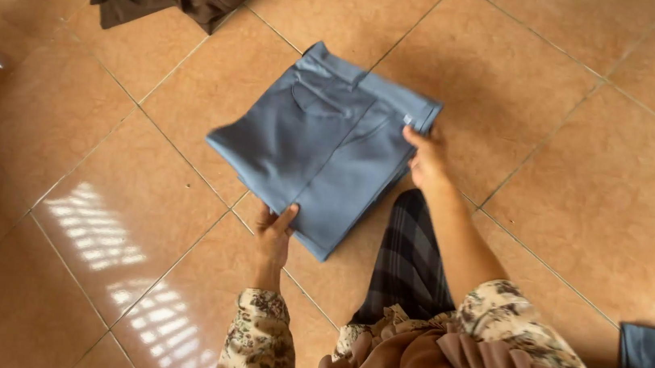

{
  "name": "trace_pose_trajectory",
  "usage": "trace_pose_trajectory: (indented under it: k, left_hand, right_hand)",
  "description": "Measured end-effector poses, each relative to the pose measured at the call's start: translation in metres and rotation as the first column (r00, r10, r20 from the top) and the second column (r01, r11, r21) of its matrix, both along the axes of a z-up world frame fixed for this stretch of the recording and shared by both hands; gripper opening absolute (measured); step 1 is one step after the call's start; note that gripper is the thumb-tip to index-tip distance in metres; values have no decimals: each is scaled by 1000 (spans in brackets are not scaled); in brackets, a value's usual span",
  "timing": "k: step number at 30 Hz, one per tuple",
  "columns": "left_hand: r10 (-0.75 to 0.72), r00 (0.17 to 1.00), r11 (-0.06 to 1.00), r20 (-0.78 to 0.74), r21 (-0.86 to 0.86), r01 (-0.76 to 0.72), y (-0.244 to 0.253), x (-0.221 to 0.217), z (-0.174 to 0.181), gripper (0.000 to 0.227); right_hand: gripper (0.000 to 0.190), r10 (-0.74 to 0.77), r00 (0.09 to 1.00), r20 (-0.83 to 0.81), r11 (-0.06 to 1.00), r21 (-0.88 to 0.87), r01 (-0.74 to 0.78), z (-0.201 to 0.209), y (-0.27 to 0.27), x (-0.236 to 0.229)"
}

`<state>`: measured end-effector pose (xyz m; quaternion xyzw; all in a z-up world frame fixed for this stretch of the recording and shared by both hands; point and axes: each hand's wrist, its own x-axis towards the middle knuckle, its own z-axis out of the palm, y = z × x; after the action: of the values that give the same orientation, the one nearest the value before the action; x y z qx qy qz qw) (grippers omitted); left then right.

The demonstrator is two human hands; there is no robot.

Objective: Folding blue uniform trousers and stacking them neatly on the floor.

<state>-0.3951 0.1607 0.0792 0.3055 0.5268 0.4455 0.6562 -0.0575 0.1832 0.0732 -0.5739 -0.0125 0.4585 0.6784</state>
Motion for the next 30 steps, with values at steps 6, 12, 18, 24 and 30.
trace_pose_trajectory:
  k: [6,12,18,24,30]
  left_hand:
    - [37,991,952,-129,-298,-74,-21,-22,-100,93]
    - [85,982,970,-171,-213,-121,-17,-23,-117,90]
    - [105,971,975,-215,-170,-143,-4,-21,-116,92]
    - [267,620,956,-738,286,-71,15,-25,-197,100]
    - [116,251,933,-961,192,305,13,63,-50,76]
  right_hand:
    - [78,166,977,132,926,-361,-108,-119,-12,-33]
    - [78,146,985,88,939,-326,-110,-68,-16,-35]
    - [79,124,989,85,943,-322,-91,-84,-18,-30]
    - [65,366,819,441,857,-504,-111,-147,-14,-14]
    - [74,757,137,639,644,-765,12,-49,-38,-14]
